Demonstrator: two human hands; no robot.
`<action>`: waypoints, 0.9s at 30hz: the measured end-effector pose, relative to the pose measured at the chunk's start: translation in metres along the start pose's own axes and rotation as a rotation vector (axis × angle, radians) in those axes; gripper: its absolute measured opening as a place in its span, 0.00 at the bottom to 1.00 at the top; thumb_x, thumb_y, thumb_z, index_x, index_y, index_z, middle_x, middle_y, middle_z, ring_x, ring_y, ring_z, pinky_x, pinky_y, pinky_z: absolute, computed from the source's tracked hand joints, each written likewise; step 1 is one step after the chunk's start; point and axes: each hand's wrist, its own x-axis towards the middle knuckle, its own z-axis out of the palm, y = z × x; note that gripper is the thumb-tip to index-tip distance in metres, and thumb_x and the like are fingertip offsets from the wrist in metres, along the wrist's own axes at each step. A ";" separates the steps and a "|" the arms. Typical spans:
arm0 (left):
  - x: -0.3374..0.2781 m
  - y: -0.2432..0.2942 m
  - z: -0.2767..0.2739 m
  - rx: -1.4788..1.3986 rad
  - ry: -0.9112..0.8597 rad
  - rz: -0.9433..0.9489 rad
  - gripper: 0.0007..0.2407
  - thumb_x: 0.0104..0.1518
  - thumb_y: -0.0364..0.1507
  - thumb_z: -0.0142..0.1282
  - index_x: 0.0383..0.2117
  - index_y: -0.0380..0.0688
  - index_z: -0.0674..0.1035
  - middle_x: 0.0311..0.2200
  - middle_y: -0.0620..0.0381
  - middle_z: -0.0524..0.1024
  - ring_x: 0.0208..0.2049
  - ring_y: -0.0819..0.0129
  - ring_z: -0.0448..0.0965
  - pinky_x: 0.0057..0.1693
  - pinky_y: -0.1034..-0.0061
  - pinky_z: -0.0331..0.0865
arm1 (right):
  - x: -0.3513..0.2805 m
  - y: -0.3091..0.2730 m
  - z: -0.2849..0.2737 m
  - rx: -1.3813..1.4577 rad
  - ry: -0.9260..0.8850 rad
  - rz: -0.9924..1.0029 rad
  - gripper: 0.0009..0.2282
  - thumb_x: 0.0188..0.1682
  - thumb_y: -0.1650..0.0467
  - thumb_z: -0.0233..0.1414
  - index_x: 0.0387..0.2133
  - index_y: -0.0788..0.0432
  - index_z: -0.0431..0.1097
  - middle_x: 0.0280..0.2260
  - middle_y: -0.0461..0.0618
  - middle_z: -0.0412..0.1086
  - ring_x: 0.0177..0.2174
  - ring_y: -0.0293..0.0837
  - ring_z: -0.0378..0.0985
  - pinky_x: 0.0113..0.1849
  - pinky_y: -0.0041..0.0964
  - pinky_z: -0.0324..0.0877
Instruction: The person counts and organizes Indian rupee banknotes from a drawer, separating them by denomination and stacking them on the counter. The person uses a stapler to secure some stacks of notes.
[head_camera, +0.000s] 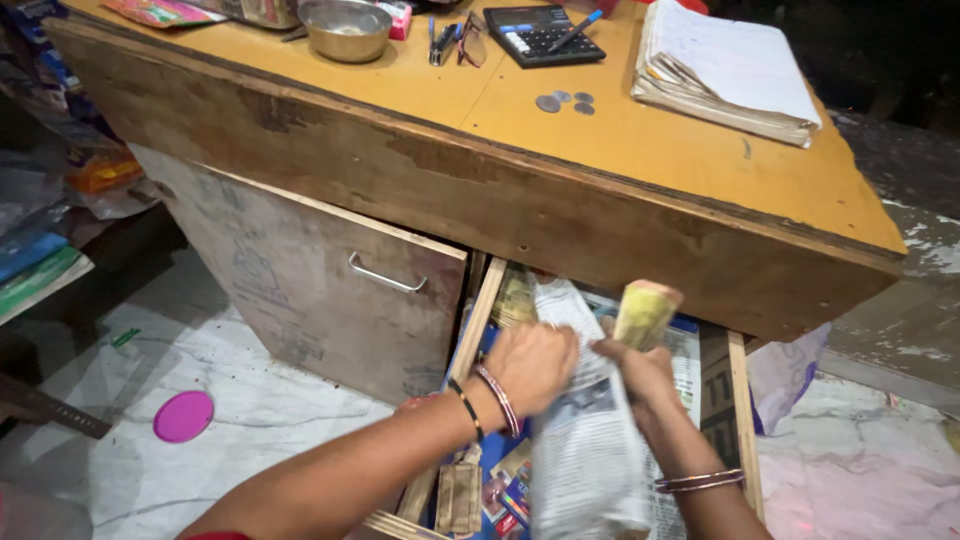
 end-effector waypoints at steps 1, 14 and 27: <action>0.006 -0.008 0.003 0.289 0.105 0.045 0.14 0.62 0.35 0.44 0.37 0.38 0.81 0.36 0.40 0.81 0.42 0.49 0.81 0.51 0.58 0.71 | 0.000 -0.004 -0.002 0.030 0.019 0.035 0.20 0.35 0.79 0.60 0.46 0.64 0.73 0.44 0.55 0.78 0.39 0.46 0.82 0.39 0.36 0.78; 0.127 -0.095 0.072 0.747 -0.383 0.054 0.17 0.60 0.38 0.53 0.50 0.43 0.81 0.55 0.50 0.77 0.57 0.58 0.76 0.59 0.64 0.67 | 0.014 -0.005 -0.030 -0.064 0.081 0.031 0.24 0.34 0.71 0.65 0.47 0.66 0.73 0.41 0.57 0.76 0.37 0.45 0.80 0.40 0.37 0.74; 0.125 -0.091 0.081 0.649 -0.335 0.159 0.10 0.55 0.29 0.59 0.41 0.46 0.85 0.46 0.48 0.82 0.48 0.58 0.83 0.48 0.66 0.77 | 0.028 -0.001 -0.046 -0.264 0.104 -0.063 0.20 0.36 0.69 0.66 0.43 0.62 0.76 0.38 0.52 0.77 0.38 0.40 0.78 0.41 0.30 0.70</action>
